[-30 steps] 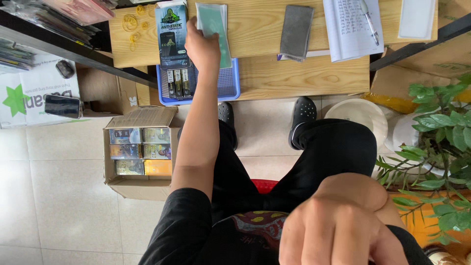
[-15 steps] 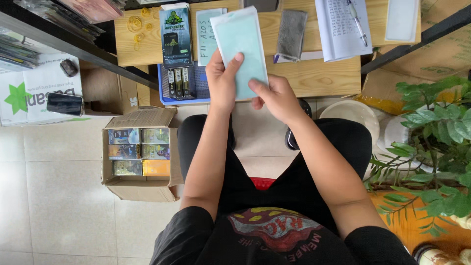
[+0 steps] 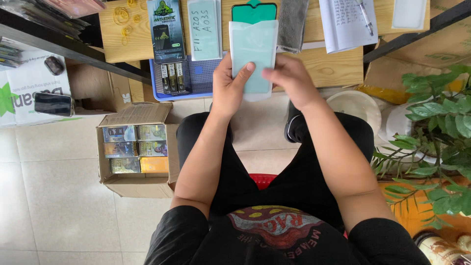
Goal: The person removes screen protectors from a box and individual sleeves, wipes them with a cloth, and checks them.
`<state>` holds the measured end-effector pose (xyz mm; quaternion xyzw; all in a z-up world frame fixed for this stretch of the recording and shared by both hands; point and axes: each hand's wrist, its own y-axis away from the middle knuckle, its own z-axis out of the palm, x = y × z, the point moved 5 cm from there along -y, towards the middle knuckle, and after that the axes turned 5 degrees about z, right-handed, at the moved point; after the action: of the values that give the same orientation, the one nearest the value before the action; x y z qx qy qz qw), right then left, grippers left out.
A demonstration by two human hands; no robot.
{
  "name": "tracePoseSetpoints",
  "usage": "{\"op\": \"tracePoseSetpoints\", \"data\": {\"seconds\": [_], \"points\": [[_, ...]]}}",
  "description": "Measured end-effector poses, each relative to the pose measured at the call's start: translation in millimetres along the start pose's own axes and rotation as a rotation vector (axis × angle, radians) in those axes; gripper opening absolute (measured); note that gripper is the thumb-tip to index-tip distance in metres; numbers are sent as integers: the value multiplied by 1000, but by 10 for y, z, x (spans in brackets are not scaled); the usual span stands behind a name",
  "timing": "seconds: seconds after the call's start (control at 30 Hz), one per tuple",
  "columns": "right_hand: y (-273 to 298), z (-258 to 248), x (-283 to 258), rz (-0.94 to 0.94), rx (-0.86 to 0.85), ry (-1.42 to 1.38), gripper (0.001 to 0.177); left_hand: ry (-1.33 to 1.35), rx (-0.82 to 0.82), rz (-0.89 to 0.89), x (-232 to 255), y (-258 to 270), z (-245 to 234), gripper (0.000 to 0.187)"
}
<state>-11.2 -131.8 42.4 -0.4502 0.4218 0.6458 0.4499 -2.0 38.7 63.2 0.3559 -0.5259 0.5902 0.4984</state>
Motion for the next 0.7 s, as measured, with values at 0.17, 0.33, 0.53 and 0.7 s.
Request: {"op": "tracePoseSetpoints", "data": {"seconds": [0.17, 0.33, 0.53, 0.7], "points": [[84, -105, -545, -160, -265, -366, 65, 53, -288, -208, 39, 232, 174, 41], [91, -155, -424, -120, -461, -552, 67, 107, -421, -277, 31, 386, 406, 40], [69, -246, -379, -124, -466, -613, 63, 87, -521, -295, 9, 466, 508, 43], [38, -409, -341, -146, -336, -691, 58, 110, -582, -316, -31, 486, 551, 38]]}}
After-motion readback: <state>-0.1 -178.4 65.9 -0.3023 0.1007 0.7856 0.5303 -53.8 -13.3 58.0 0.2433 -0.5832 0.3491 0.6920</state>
